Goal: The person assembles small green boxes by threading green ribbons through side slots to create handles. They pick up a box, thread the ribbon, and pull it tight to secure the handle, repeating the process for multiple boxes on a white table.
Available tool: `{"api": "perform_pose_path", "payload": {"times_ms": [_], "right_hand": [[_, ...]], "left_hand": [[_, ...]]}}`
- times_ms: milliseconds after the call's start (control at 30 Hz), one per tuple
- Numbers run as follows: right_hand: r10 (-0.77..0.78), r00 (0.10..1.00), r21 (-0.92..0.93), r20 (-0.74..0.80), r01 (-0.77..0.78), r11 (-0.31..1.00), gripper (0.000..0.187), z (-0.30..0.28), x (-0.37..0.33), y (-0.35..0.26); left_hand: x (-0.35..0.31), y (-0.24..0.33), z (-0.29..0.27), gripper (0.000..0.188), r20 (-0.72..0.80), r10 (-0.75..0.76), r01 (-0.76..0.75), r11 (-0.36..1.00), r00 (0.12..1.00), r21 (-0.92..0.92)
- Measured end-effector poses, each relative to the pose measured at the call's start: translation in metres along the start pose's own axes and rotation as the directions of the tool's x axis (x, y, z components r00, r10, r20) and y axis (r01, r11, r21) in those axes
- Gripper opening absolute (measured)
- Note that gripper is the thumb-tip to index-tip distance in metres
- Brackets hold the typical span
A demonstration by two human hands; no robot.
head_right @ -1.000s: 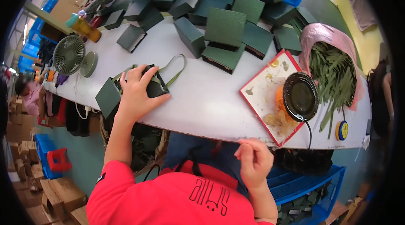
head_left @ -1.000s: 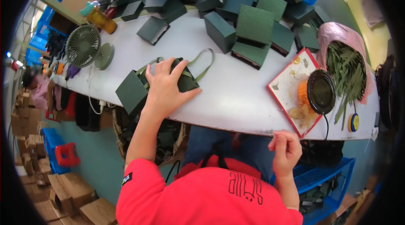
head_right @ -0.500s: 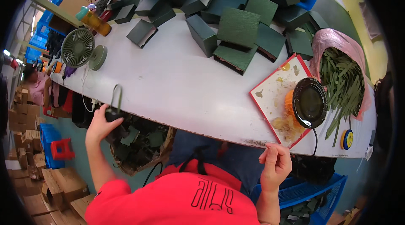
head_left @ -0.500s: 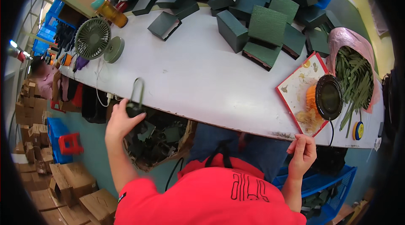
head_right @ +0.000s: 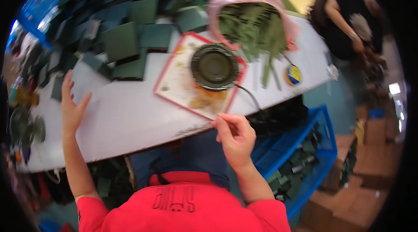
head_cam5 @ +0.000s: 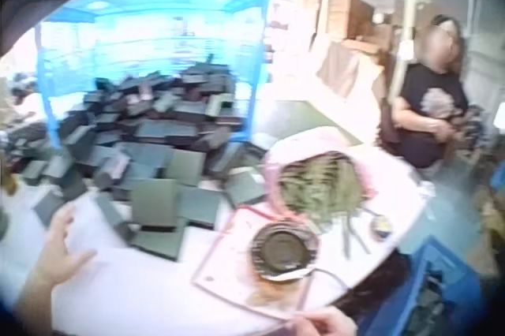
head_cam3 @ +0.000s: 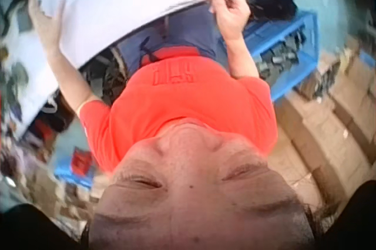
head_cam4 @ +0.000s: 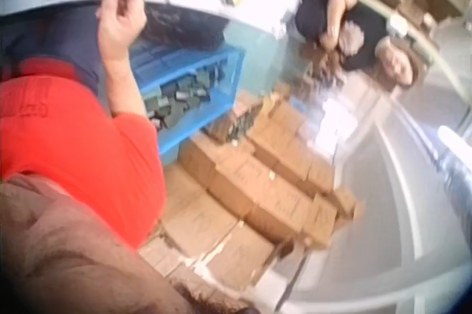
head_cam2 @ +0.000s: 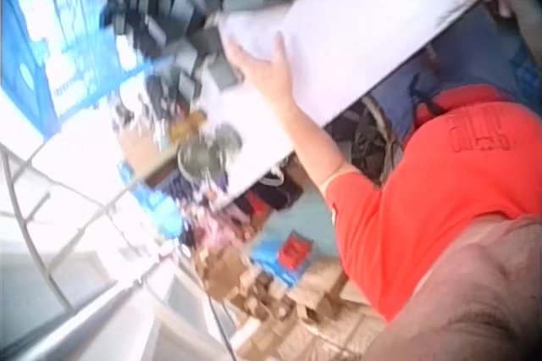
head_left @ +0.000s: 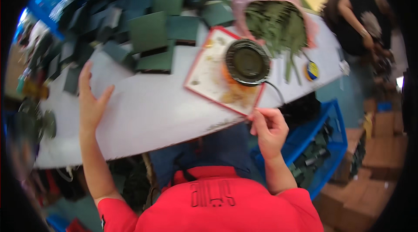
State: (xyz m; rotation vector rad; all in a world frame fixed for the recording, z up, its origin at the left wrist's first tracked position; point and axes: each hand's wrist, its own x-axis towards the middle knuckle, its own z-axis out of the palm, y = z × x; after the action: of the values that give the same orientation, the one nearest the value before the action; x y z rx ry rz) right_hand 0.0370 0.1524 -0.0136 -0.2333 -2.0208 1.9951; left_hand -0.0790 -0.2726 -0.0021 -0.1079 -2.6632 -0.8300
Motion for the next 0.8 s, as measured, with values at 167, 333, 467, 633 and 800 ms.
{"api": "perform_pose_path", "payload": {"times_ms": [167,333,467,633,800], "right_hand": [[-0.087,0.964,-0.059,-0.251,0.075,0.995,0.011,-0.037,0.031,0.003],[-0.237,0.942,-0.609,-0.238,0.046,0.792,0.012,-0.101,0.073,0.019],[-0.299,0.912,-0.767,-0.281,-0.027,0.641,0.017,-0.134,0.105,0.026],[-0.248,0.926,-0.880,-0.285,-0.150,0.451,0.018,-0.158,0.131,0.046],[-0.335,0.922,-0.825,-0.196,0.030,0.564,0.020,-0.153,0.132,0.042]], "left_hand": [[0.056,0.012,0.063,0.105,0.001,-0.117,0.112,0.953,0.993,-0.281],[0.053,0.030,0.070,0.103,-0.038,-0.133,0.114,0.940,0.990,-0.321],[0.026,0.049,0.039,0.108,0.001,-0.124,0.122,0.973,0.992,-0.198],[-0.018,0.067,0.007,0.115,0.233,-0.023,0.009,0.998,0.972,0.061],[-0.045,0.086,0.011,0.118,0.437,0.091,-0.140,0.987,0.895,0.083]]}}
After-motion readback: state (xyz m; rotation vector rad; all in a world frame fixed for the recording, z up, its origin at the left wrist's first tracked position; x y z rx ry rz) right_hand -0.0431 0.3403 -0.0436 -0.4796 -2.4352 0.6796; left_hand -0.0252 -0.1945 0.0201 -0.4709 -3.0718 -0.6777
